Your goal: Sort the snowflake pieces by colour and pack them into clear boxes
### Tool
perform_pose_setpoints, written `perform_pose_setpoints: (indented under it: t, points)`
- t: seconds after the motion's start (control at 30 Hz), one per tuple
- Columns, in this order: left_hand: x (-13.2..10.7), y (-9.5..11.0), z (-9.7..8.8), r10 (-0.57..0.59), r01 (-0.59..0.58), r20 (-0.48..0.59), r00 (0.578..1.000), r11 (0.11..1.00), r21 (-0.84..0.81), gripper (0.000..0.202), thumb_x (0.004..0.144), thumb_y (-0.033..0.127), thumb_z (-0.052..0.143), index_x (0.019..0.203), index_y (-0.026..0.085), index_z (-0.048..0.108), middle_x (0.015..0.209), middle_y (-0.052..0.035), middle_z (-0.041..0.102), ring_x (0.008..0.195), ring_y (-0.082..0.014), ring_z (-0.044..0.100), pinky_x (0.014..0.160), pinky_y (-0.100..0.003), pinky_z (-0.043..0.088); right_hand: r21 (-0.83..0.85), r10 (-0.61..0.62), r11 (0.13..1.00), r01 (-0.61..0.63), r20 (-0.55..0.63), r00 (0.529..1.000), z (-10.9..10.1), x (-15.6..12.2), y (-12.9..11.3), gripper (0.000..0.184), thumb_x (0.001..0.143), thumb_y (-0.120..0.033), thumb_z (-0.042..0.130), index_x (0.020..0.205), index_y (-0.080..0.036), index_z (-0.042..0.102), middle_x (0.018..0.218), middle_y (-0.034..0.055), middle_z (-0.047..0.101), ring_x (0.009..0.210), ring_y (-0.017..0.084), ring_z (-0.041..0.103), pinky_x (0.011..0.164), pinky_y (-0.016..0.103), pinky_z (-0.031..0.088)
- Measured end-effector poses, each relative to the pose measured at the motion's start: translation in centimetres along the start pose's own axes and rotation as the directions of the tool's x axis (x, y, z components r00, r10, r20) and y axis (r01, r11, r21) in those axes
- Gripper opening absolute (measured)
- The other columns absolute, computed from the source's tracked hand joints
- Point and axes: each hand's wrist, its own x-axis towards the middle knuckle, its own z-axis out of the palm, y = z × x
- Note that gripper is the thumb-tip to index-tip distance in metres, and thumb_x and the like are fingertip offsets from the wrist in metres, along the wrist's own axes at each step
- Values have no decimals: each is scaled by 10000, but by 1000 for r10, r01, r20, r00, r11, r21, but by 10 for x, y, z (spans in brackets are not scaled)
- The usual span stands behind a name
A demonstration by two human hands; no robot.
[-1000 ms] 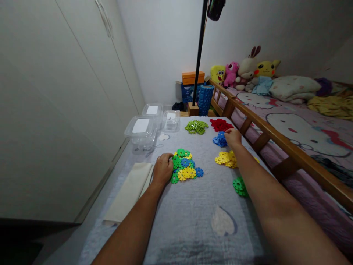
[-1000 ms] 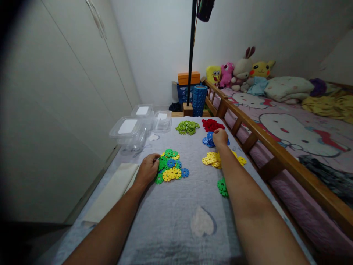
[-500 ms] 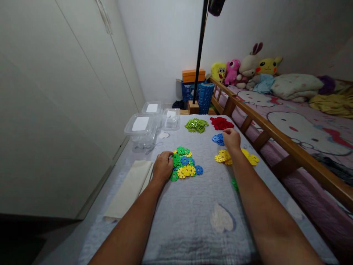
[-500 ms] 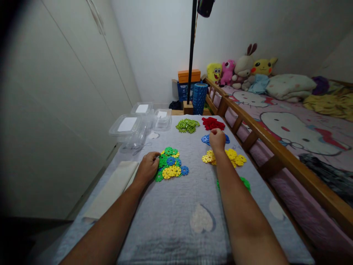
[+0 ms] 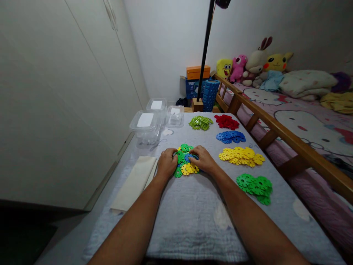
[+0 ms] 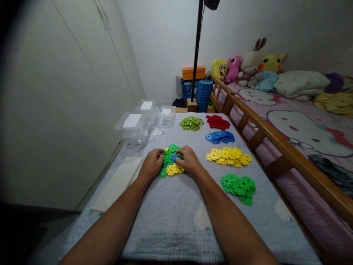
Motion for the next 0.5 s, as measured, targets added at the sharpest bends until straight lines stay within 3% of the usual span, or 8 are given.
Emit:
perform_pose_setpoints:
  t: [0.17, 0.33, 0.5]
  points:
    - [-1, 0, 0, 5, -5, 0, 1000, 1000, -5, 266, 857, 171, 539, 1075, 178, 691, 1095, -99, 708, 1019, -226, 636, 976, -373, 476, 84, 24, 996, -21, -41, 999, 0, -2, 3, 100, 780, -188, 698, 878, -189, 678, 900, 33, 625, 906, 190, 578, 852, 329, 458]
    - [-1, 0, 0, 0, 0, 11, 1000, 1000, -28, 268, 853, 174, 545, 1079, 185, 688, 1093, -90, 709, 1019, -218, 641, 956, -359, 488, 265, 176, 953, -149, -81, 981, -2, 0, 3, 37, 790, -224, 635, 765, -197, 632, 777, -11, 609, 741, 147, 568, 698, 271, 450]
    - [0, -2, 1, 9, -8, 8, 1000, 999, -32, 266, 853, 173, 536, 1065, 191, 696, 1082, -86, 711, 1001, -215, 648, 941, -353, 494, 459, 326, 854, -246, -103, 940, -28, 15, 16, 125, 757, -319, 627, 718, -202, 610, 610, -46, 560, 582, 131, 528, 566, 252, 416]
